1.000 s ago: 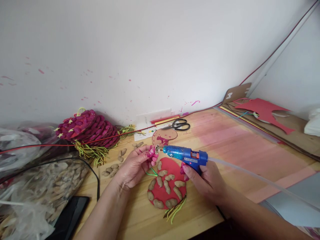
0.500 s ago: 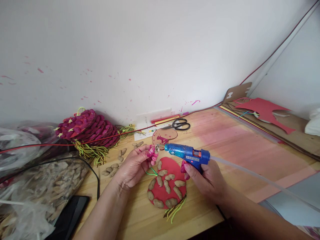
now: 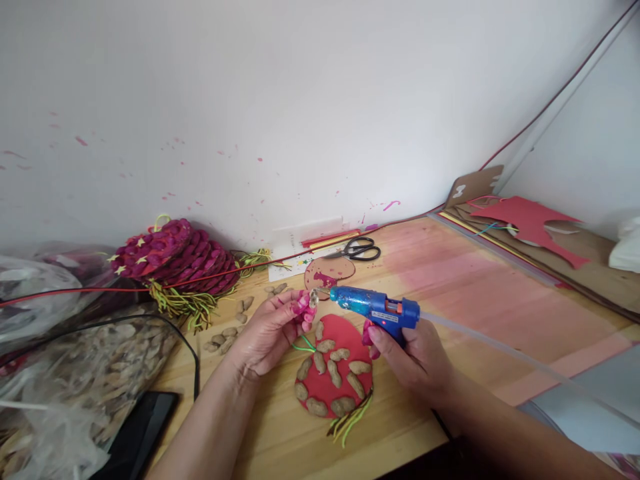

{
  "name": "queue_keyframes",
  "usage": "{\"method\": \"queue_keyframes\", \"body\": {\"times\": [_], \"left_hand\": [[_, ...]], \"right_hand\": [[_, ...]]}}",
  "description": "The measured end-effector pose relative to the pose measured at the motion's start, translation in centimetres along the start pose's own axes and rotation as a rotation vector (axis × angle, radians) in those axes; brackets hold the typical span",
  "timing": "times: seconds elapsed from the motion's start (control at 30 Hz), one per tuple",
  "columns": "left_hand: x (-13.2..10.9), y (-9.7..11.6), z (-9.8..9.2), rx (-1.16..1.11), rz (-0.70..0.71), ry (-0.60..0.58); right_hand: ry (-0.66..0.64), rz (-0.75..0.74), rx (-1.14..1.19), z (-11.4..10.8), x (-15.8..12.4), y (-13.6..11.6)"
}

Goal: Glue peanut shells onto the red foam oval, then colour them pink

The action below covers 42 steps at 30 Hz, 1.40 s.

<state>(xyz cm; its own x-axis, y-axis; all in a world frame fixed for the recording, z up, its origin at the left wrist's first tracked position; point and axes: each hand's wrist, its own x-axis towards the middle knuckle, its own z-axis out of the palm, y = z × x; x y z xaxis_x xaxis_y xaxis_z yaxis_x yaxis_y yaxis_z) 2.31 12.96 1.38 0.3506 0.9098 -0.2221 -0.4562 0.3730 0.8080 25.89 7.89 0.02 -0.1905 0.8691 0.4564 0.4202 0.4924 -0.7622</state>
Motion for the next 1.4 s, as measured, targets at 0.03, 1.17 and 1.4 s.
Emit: {"method": "queue_keyframes", "body": {"times": [0.03, 1.17, 1.4], "left_hand": [[-0.01, 0.0, 0.01, 0.001, 0.0, -0.002], [0.01, 0.11, -0.46, -0.017, 0.056, 0.048], [0.05, 0.15, -0.36, -0.018, 0.036, 0.065]], "right_hand": [[0.001, -0.006, -0.007, 0.0, -0.02, -0.01], [-0.056, -0.134, -0.093, -0.31, -0.08, -0.65], [-0.079, -0.129, -0.094, -0.4, -0.15, -0.67]]}}
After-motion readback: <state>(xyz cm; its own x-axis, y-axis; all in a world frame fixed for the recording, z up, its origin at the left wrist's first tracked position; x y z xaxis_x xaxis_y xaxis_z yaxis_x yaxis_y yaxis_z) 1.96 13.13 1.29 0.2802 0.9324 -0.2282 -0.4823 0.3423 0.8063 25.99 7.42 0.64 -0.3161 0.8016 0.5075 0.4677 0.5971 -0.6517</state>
